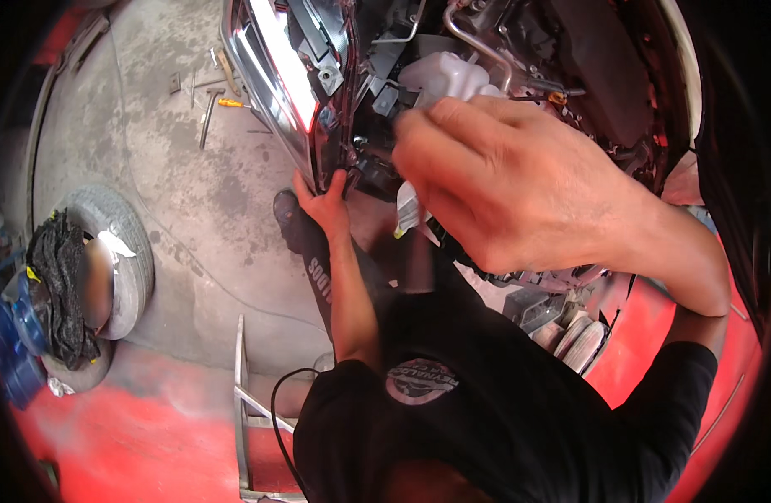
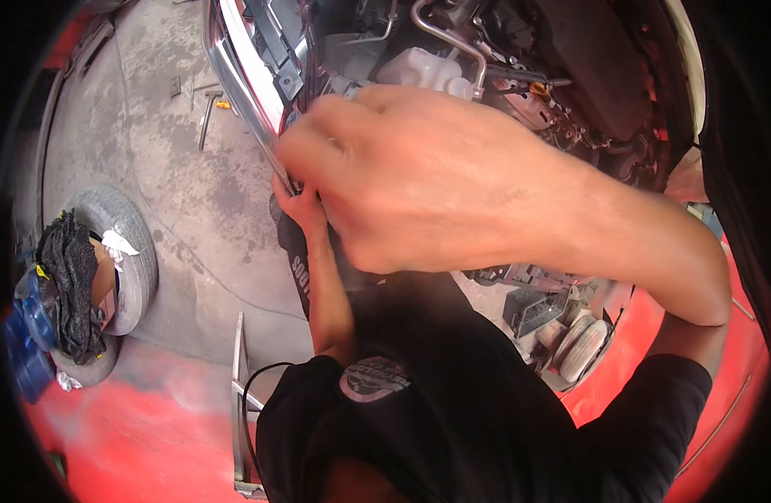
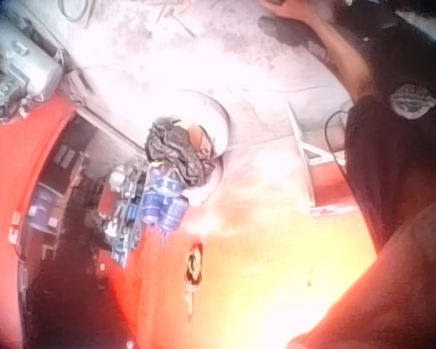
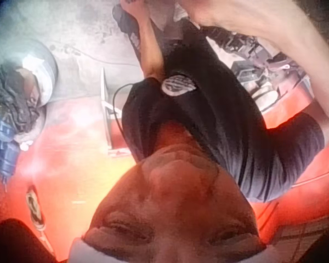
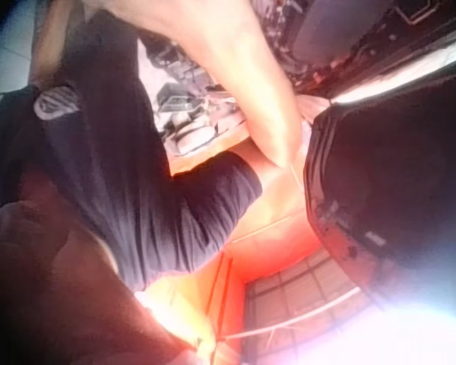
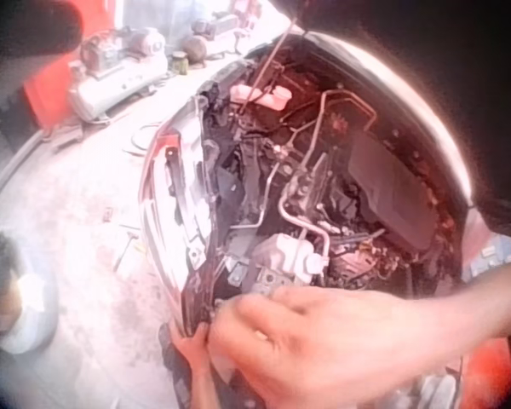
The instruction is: The person uses a hammer and a pry tool to reshape damaged metal sections of the vehicle frame before aligning and test-fitting a replacement headlight assembly by hand and securing it with a wrench. The person also sorts through small fasteners in a plastic bin.
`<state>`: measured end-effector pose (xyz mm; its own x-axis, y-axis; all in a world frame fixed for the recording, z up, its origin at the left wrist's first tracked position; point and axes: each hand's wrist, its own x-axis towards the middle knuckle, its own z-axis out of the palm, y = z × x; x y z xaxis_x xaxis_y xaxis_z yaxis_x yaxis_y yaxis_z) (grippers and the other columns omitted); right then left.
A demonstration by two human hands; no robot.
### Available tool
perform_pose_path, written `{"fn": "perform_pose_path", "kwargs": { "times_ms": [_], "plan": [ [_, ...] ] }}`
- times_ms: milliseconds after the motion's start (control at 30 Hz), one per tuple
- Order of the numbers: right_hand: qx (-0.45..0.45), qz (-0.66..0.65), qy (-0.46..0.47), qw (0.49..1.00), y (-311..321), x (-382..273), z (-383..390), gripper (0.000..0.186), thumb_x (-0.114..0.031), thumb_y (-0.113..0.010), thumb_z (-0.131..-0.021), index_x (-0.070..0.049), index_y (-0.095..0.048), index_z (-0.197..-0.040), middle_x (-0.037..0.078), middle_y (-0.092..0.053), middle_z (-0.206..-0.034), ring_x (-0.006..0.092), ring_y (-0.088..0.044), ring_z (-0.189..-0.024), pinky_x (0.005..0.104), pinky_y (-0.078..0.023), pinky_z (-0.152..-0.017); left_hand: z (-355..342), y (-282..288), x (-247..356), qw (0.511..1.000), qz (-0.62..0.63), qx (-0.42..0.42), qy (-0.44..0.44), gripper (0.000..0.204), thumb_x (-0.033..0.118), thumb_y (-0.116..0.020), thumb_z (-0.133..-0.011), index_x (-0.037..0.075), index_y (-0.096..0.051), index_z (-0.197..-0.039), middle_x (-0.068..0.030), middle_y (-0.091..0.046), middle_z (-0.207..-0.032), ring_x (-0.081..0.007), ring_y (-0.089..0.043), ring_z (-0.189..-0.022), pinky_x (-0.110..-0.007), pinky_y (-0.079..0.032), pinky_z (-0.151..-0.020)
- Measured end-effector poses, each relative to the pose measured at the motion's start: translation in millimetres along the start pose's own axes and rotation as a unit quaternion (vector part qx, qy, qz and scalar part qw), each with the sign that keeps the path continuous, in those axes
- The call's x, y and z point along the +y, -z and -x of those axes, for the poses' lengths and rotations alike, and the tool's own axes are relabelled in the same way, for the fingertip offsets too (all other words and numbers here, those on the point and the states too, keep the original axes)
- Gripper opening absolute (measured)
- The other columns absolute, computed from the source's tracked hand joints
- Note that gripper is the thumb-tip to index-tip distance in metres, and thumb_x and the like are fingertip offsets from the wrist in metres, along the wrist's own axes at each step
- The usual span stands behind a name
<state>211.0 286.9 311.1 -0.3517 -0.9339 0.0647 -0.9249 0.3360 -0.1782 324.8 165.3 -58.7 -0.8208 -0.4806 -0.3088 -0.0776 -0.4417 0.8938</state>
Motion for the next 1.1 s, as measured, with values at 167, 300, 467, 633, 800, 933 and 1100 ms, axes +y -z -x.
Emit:
{"fn": "perform_pose_path", "kwargs": {
  "times_ms": [167, 300, 467, 633, 800, 933, 1100],
  "plan": [
    [-0.055, -0.035, -0.177, 0.982, -2.9, 0.0, 0.7, 0.051, -0.005, -0.075, -0.074, 0.004, -0.063, -0.124, 0.013, -0.066, -0.090, 0.0258, -0.065, -0.065, 0.0353, -0.050, -0.051, -1.2, 0.5, -2.7, 1.000, -0.020, -0.001, -0.006, 0.078, 0.010, -0.090, -0.075, -0.007, -0.050, -0.140, -0.0118, -0.062, -0.125, -0.0211, -0.060, -0.112, -0.032, -0.046, -0.100],
    [-0.078, -0.143, -0.213, 0.963, 9.6, -5.9, 0.9, 0.048, -0.002, -0.072, -0.075, 0.005, -0.065, -0.122, 0.010, -0.064, -0.078, 0.0262, -0.063, -0.056, 0.0363, -0.050, -0.048, -1.9, 4.4, -5.4, 0.999, -0.037, -0.001, -0.026, 0.078, 0.011, -0.090, -0.075, -0.007, -0.050, -0.139, -0.0119, -0.063, -0.125, -0.0216, -0.060, -0.112, -0.032, -0.046, -0.100],
    [-0.109, -0.028, -0.040, 0.993, 10.4, -6.3, 3.1, 0.051, -0.004, -0.073, -0.074, 0.006, -0.064, -0.123, 0.015, -0.063, -0.092, 0.0271, -0.064, -0.081, 0.0368, -0.054, -0.064, 0.6, -4.5, 12.3, 1.000, -0.023, -0.004, -0.003, 0.075, 0.009, -0.089, -0.076, -0.006, -0.051, -0.139, -0.0112, -0.063, -0.125, -0.0207, -0.060, -0.111, -0.032, -0.046, -0.100],
    [-0.075, -0.006, -0.012, 0.997, 6.4, -3.9, -1.3, 0.055, -0.006, -0.074, -0.073, 0.007, -0.063, -0.126, 0.015, -0.061, -0.096, 0.0288, -0.062, -0.093, 0.0382, -0.053, -0.069, 0.2, -12.5, 21.8, 0.999, -0.050, 0.000, 0.018, 0.071, 0.005, -0.087, -0.077, -0.006, -0.051, -0.138, -0.0102, -0.064, -0.123, -0.0196, -0.061, -0.110, -0.031, -0.047, -0.098],
    [-0.125, -0.126, -0.168, 0.970, 0.6, -9.0, 0.2, 0.059, -0.004, -0.074, -0.072, 0.004, -0.062, -0.129, 0.008, -0.062, -0.086, 0.0244, -0.062, -0.070, 0.0359, -0.052, -0.058, 1.4, 0.7, 7.1, 0.998, -0.061, 0.006, -0.016, 0.073, 0.006, -0.087, -0.076, -0.007, -0.050, -0.137, -0.0104, -0.063, -0.121, -0.0195, -0.060, -0.108, -0.031, -0.047, -0.098],
    [-0.115, -0.126, -0.132, 0.976, 9.1, -9.6, 4.7, 0.059, -0.005, -0.073, -0.073, 0.002, -0.062, -0.130, 0.011, -0.064, -0.086, 0.0235, -0.064, -0.068, 0.0375, -0.053, -0.058, -1.7, -0.7, -2.4, 1.000, -0.018, 0.006, 0.024, 0.074, 0.006, -0.088, -0.075, -0.008, -0.050, -0.137, -0.0106, -0.063, -0.122, -0.0190, -0.060, -0.109, -0.031, -0.047, -0.098],
    [-0.159, 0.010, -0.008, 0.987, 13.3, -1.2, 2.6, 0.057, -0.011, -0.073, -0.073, 0.005, -0.063, -0.127, 0.016, -0.065, -0.102, 0.0283, -0.066, -0.092, 0.0391, -0.055, -0.078, -0.2, 0.3, 5.2, 0.999, -0.037, 0.006, 0.016, 0.074, 0.006, -0.088, -0.075, -0.008, -0.050, -0.137, -0.0107, -0.062, -0.123, -0.0191, -0.059, -0.109, -0.031, -0.046, -0.099]
  ]
}}
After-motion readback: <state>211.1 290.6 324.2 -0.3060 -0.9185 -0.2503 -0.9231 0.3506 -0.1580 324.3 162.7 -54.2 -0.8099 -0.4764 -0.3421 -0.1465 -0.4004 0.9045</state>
